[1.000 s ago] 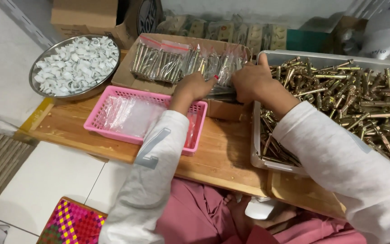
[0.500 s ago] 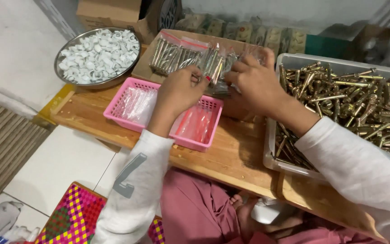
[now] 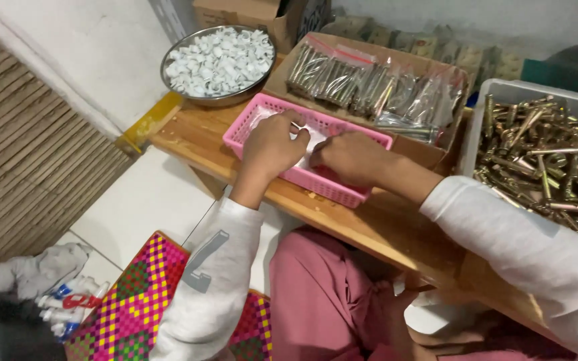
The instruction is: The person picks up several metal bolts from a plastic bin and places them into small red-sealed plastic bags.
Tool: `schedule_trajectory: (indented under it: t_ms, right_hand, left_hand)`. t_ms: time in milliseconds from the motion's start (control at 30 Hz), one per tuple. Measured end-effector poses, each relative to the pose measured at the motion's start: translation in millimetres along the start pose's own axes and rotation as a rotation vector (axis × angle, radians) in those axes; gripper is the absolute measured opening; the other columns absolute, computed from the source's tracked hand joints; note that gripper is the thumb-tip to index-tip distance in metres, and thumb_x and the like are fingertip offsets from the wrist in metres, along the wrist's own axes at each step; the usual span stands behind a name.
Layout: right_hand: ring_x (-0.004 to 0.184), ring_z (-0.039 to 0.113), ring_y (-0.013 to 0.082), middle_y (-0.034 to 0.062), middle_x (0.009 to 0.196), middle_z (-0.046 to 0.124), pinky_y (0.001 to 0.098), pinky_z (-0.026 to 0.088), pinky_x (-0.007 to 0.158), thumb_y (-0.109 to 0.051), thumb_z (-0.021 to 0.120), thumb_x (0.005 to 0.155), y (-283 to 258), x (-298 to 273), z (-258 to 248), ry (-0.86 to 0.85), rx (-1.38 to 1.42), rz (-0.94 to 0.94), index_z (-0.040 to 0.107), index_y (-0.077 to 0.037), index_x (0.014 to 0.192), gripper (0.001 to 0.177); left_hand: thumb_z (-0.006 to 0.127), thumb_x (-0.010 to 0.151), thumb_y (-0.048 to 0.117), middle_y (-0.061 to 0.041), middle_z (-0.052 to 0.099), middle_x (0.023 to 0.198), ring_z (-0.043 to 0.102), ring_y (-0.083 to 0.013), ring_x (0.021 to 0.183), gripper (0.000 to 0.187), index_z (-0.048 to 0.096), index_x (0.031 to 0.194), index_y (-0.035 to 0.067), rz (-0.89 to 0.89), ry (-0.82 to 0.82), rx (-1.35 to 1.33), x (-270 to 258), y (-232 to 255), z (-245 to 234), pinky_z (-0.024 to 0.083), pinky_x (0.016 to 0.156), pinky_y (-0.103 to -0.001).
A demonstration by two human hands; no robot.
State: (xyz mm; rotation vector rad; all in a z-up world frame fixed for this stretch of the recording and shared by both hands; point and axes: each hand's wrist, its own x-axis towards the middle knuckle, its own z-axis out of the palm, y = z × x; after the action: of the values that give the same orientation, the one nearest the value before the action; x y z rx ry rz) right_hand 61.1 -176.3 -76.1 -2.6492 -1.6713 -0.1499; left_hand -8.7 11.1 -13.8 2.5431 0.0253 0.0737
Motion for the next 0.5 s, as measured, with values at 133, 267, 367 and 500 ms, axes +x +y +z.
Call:
schedule_trajectory:
  t_ms: [133,267,367,500]
  right_hand:
    - [0.094,0.073,0.0377,0.0078,0.094,0.076,0.0568,0.058,0.081,-0.023,0.06,0.088,-7,-10,-38,-0.12,0.12,0.018,0.075,-0.019,0.097,0.018]
    - [0.099,0.071,0.0392,0.0111,0.102,0.072,0.052,0.058,0.081,-0.011,0.067,0.085,-4,-14,-47,0.238,0.211,-0.031,0.076,-0.011,0.099,0.016]
    - [0.1,0.068,0.0409,0.0133,0.102,0.066,0.0495,0.056,0.082,-0.005,0.07,0.088,4,-14,-51,0.461,0.276,-0.031,0.075,-0.008,0.104,0.017]
    - [0.098,0.068,0.0376,0.0106,0.096,0.064,0.046,0.054,0.086,0.0,0.073,0.09,-10,-30,-88,0.638,0.36,0.006,0.073,-0.009,0.122,0.033]
  left_hand:
    - [0.056,0.089,0.027,-0.014,0.074,0.115,0.065,-0.0405,0.118,0.041,0.069,0.124,0.011,0.028,-0.013,-0.047,-11,-11,2,0.051,0.099,-0.055]
    - [0.058,0.09,0.036,-0.012,0.071,0.127,0.061,-0.0402,0.125,0.042,0.07,0.124,0.014,0.121,-0.04,-0.158,-10,-22,18,0.029,0.11,-0.068]
    - [0.065,0.087,0.048,-0.014,0.069,0.132,0.057,-0.0423,0.131,0.055,0.067,0.129,0.013,0.166,-0.039,-0.213,-20,-11,19,0.01,0.114,-0.077]
    - [0.065,0.094,0.035,-0.015,0.071,0.127,0.059,-0.0403,0.128,0.039,0.07,0.123,0.009,0.297,0.153,-0.205,-6,-9,41,0.002,0.113,-0.077]
